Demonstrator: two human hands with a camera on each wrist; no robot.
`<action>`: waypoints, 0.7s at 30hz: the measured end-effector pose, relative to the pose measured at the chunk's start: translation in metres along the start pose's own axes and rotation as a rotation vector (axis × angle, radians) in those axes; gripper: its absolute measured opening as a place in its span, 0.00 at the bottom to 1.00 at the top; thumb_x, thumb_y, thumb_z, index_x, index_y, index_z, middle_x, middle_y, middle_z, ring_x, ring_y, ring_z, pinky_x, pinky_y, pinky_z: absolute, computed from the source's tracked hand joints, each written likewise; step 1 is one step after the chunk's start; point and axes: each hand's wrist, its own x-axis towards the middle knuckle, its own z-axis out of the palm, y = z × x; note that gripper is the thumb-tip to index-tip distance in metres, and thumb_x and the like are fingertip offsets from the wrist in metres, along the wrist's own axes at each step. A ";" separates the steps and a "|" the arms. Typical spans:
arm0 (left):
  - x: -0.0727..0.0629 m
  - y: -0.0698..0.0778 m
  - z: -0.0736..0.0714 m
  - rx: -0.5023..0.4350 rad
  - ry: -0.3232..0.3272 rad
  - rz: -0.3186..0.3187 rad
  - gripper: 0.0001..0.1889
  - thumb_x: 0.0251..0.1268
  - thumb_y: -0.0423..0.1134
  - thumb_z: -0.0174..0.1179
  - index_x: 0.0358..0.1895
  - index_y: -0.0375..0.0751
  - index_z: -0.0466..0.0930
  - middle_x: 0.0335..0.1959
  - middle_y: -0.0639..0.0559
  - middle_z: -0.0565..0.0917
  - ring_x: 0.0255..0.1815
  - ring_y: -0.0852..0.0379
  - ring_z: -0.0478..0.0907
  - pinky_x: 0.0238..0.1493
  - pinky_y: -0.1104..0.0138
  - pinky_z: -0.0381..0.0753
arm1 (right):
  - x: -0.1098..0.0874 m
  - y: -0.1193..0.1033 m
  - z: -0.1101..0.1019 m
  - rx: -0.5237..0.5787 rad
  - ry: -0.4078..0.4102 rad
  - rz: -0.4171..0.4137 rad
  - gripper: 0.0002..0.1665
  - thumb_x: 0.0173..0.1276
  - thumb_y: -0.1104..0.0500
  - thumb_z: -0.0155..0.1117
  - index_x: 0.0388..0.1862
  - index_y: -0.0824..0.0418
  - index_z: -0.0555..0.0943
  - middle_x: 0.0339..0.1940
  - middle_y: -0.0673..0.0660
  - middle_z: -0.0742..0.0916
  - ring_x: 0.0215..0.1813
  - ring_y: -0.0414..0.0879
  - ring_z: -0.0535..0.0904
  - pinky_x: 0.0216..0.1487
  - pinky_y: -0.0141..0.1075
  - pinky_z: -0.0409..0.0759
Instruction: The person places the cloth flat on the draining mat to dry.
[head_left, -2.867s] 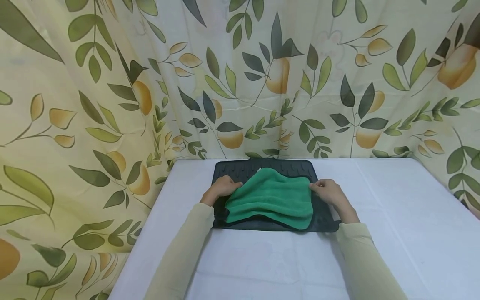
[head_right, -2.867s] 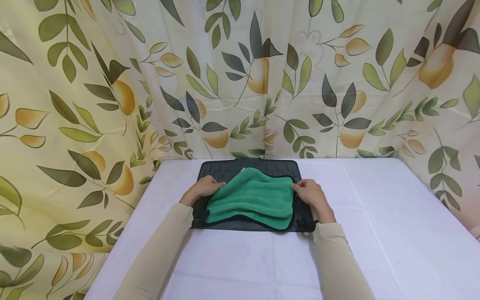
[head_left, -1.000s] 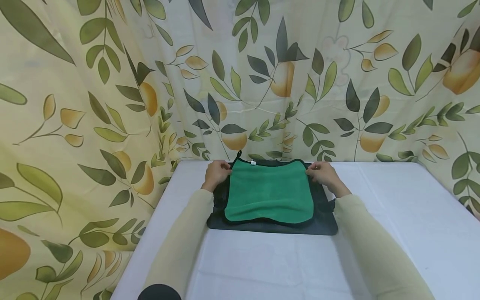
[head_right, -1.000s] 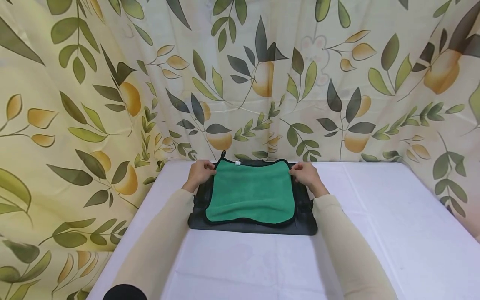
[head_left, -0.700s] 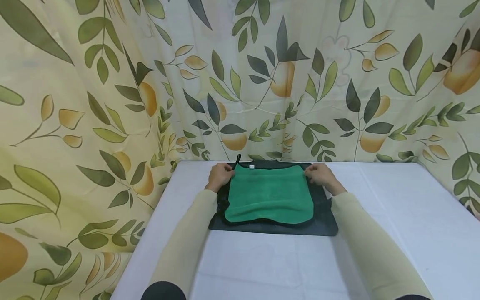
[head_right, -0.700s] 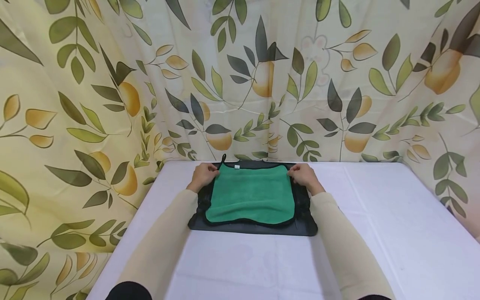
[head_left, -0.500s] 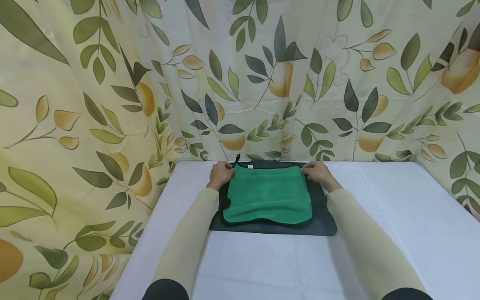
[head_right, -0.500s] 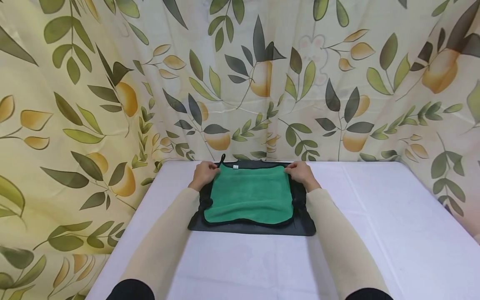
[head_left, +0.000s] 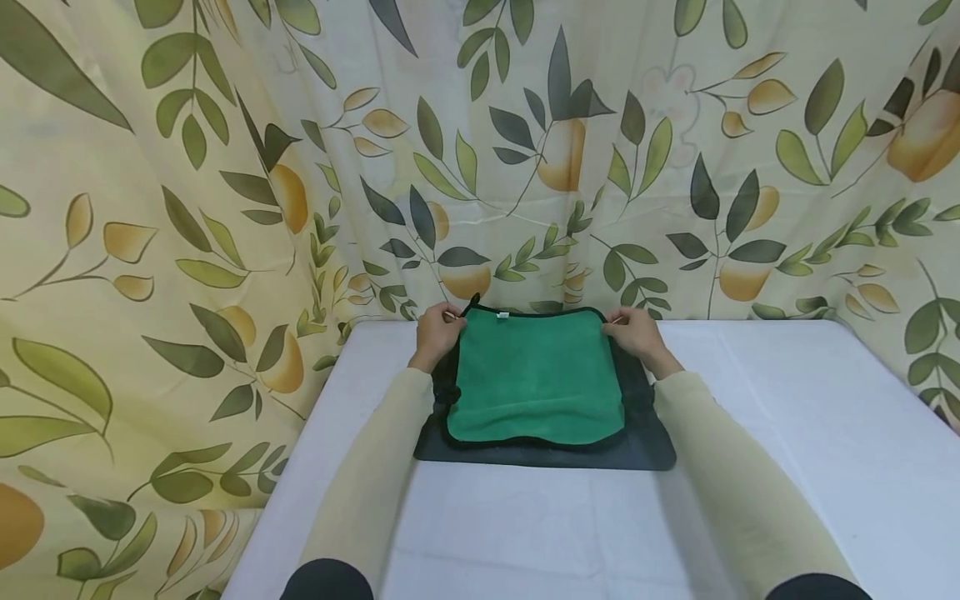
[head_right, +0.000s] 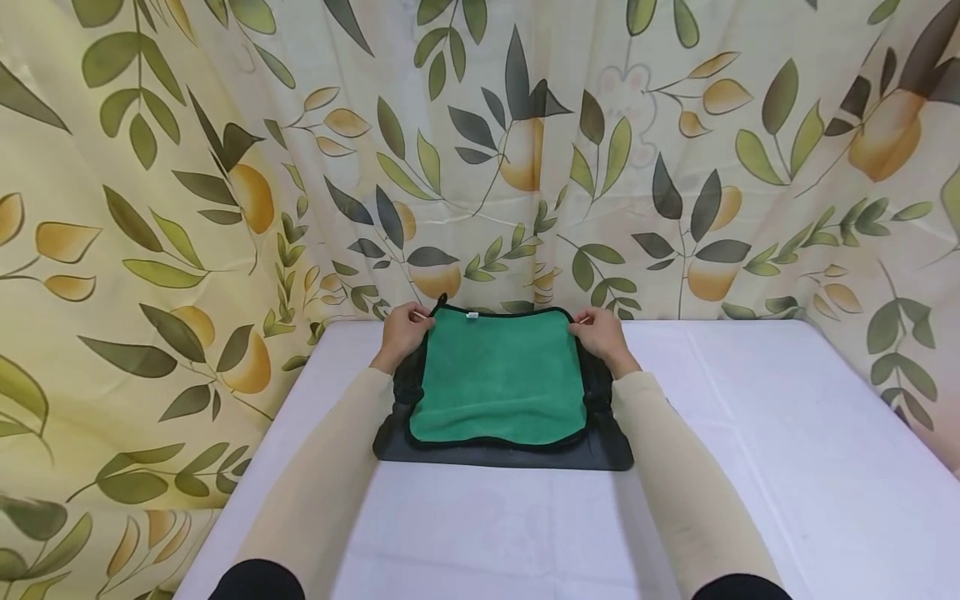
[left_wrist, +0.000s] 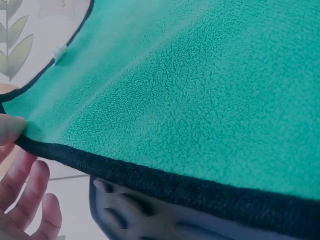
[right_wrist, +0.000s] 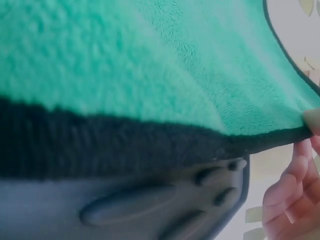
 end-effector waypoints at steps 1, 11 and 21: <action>0.000 0.000 0.000 0.000 -0.003 0.005 0.05 0.70 0.38 0.64 0.43 0.42 0.85 0.37 0.44 0.87 0.38 0.47 0.84 0.42 0.58 0.79 | 0.000 0.000 0.001 0.001 0.001 -0.004 0.15 0.76 0.58 0.58 0.52 0.68 0.80 0.44 0.64 0.82 0.43 0.52 0.75 0.39 0.37 0.73; -0.004 -0.002 0.006 0.006 -0.037 -0.005 0.04 0.70 0.38 0.65 0.41 0.42 0.84 0.35 0.45 0.85 0.35 0.50 0.80 0.37 0.61 0.77 | 0.001 0.006 0.005 -0.019 -0.004 0.001 0.15 0.76 0.58 0.60 0.51 0.70 0.81 0.45 0.66 0.83 0.44 0.54 0.78 0.39 0.37 0.74; 0.001 -0.003 0.007 -0.006 -0.006 -0.030 0.04 0.71 0.38 0.64 0.42 0.42 0.85 0.37 0.44 0.86 0.37 0.48 0.82 0.39 0.60 0.78 | 0.008 0.002 0.004 -0.040 0.018 0.019 0.15 0.76 0.57 0.58 0.51 0.68 0.79 0.43 0.65 0.83 0.43 0.55 0.77 0.38 0.38 0.73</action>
